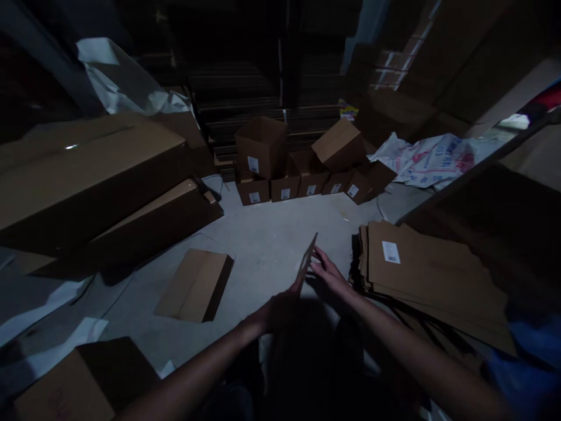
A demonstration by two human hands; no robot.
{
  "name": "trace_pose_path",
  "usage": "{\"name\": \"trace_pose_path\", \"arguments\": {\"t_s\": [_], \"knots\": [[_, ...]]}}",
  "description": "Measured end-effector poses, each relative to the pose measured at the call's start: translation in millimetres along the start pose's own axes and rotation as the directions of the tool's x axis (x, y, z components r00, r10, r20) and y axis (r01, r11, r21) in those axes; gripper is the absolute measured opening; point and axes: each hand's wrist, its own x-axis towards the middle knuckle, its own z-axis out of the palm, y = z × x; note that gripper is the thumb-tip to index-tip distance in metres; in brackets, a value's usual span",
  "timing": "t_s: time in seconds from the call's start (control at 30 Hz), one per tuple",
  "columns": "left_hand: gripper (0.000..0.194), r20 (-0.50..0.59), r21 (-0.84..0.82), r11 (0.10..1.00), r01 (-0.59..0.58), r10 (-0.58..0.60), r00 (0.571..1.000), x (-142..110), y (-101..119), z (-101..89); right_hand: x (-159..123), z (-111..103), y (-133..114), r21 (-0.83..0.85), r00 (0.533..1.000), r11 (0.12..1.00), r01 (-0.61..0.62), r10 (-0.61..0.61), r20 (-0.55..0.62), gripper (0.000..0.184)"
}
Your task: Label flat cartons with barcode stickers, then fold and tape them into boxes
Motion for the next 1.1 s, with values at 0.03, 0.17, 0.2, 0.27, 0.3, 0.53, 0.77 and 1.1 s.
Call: {"name": "trace_pose_path", "arguments": {"t_s": [0.03,0.17,0.2,0.27,0.3,0.53,0.77,1.1], "knots": [[0.088,0.034,0.011,1.0,0.011,-0.011,0.999,1.7,-1.9,4.6,10.0,-0.9,-3.7,0.019,1.0,1.0,-0.02,0.02,0.005,0.097],[0.109,0.115,-0.067,0.996,0.067,-0.059,0.992,3.5,-14.9,4.9,26.5,-6.7,-1.9,0.053,0.996,0.998,-0.037,0.033,0.08,0.1],[0.108,0.127,-0.121,0.989,0.085,-0.069,0.989,1.9,-16.9,1.0,26.3,-9.6,0.3,0.059,0.995,0.998,-0.029,0.023,0.099,0.1],[0.098,0.134,-0.188,0.975,0.117,-0.093,0.987,-2.6,-16.6,-9.9,23.4,-17.5,1.6,0.049,0.992,0.999,-0.02,0.014,0.127,0.099],[0.091,0.124,-0.173,0.976,0.13,-0.109,0.986,-4.7,-14.3,-16.4,21.1,-22.2,-0.5,0.023,0.99,1.0,-0.019,0.015,0.137,0.097],[0.069,-0.469,0.483,0.854,0.192,0.067,0.881,3.5,3.8,-43.2,-17.3,-30.6,-49.6,-0.722,0.991,0.678,0.135,-0.093,0.098,0.057],[0.069,-0.464,0.821,0.556,0.134,0.512,0.723,42.5,16.5,-32.5,-20.4,4.2,-59.1,-0.971,0.999,0.237,-0.017,0.041,-0.007,0.073],[0.032,-0.1,0.939,0.34,-0.049,0.408,0.908,28.1,24.2,-45.6,-59.6,16.7,-30.7,-0.815,0.816,0.104,0.571,0.04,0.577,0.02]]}}
